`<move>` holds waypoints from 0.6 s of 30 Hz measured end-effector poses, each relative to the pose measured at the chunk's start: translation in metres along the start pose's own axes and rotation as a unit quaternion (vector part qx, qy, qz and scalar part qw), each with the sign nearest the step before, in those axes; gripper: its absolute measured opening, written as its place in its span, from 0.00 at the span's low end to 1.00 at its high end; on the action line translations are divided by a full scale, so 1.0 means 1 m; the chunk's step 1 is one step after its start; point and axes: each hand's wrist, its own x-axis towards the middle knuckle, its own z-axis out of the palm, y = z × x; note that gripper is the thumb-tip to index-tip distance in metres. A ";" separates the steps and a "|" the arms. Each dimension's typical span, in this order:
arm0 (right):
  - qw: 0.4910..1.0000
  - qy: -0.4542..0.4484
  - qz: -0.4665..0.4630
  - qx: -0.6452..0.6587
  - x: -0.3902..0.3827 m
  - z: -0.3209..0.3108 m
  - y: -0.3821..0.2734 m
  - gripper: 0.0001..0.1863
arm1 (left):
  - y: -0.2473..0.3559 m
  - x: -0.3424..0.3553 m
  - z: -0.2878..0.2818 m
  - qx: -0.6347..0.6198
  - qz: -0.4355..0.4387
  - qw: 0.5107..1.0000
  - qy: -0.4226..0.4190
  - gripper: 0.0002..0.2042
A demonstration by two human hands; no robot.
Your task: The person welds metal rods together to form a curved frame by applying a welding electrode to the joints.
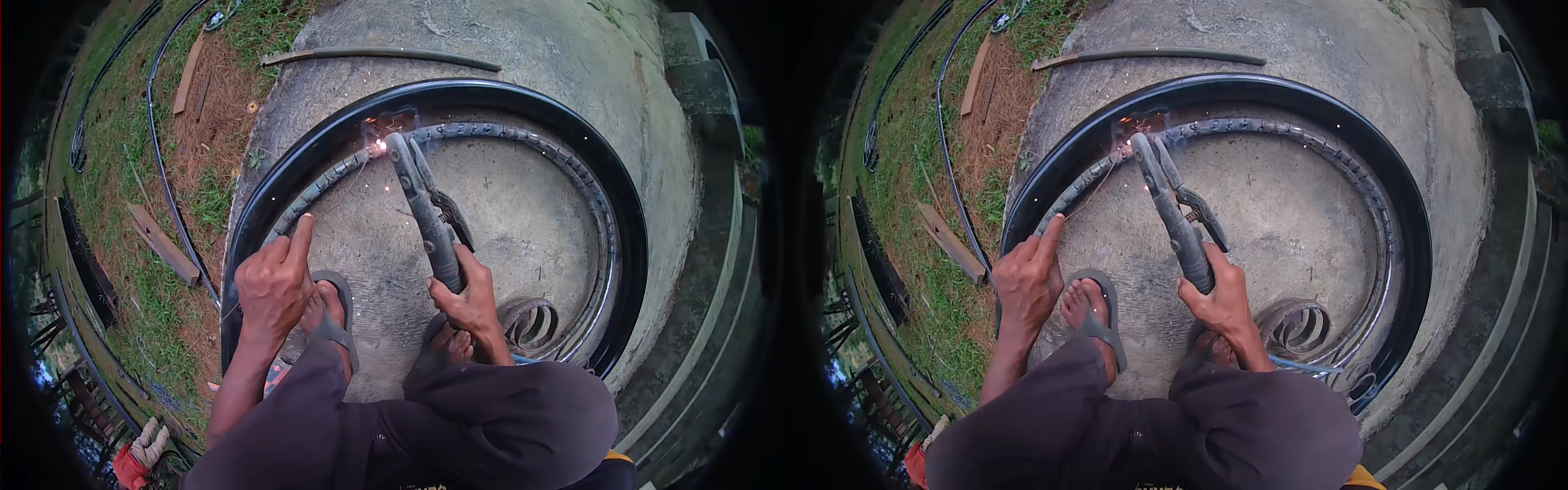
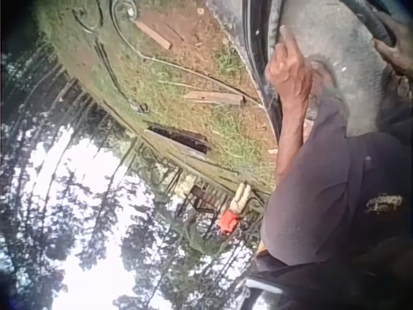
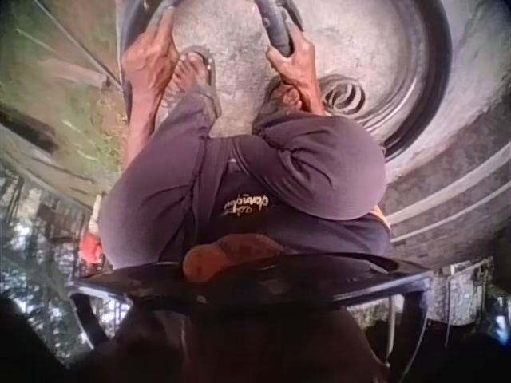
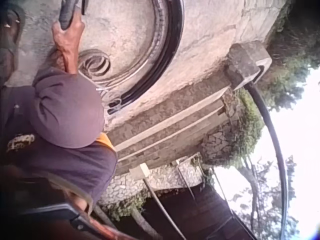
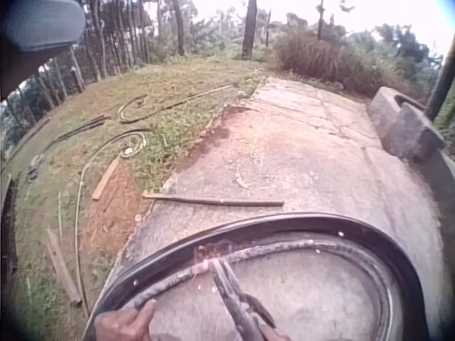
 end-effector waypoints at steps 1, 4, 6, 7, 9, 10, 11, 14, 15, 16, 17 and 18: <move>1.000 -0.007 0.021 0.009 0.000 0.000 0.000 0.20 | 0.000 0.000 0.001 0.008 -0.002 1.000 -0.007 0.26; 0.997 -0.019 0.069 0.030 0.001 0.000 0.000 0.20 | 0.001 0.002 0.008 0.003 0.002 1.000 -0.006 0.26; 0.996 -0.021 0.080 0.035 0.002 0.002 -0.001 0.20 | 0.001 0.003 0.004 -0.004 -0.015 1.000 -0.024 0.24; 0.996 -0.025 0.086 0.031 0.000 0.003 -0.001 0.20 | 0.001 0.001 0.003 -0.007 -0.023 0.999 -0.032 0.24; 0.995 -0.024 0.098 0.020 0.000 0.002 -0.001 0.24 | 0.001 0.002 0.007 -0.008 -0.024 0.999 -0.036 0.24; 0.994 -0.023 0.105 0.015 0.000 0.002 0.000 0.27 | 0.001 0.002 0.009 -0.008 -0.024 0.999 -0.038 0.24; 0.994 -0.026 0.102 0.012 0.001 0.002 -0.001 0.27 | 0.001 0.002 0.009 -0.011 -0.024 0.999 -0.039 0.24; 0.995 -0.032 0.095 -0.001 0.002 0.000 -0.001 0.27 | 0.000 0.005 0.009 -0.019 -0.025 0.999 -0.043 0.23; 0.995 -0.033 0.092 -0.005 0.003 0.000 -0.002 0.27 | 0.000 0.006 0.008 -0.022 -0.025 0.998 -0.044 0.23; 0.995 -0.034 0.090 -0.010 0.004 0.000 -0.002 0.27 | 0.001 0.007 0.008 -0.025 -0.025 0.998 -0.046 0.23; 0.995 -0.033 0.094 -0.010 0.004 0.000 -0.003 0.27 | 0.001 0.009 0.008 -0.026 -0.024 0.998 -0.047 0.23; 0.995 -0.034 0.096 -0.010 0.003 0.001 -0.004 0.27 | 0.002 0.008 0.007 -0.026 -0.025 0.998 -0.046 0.23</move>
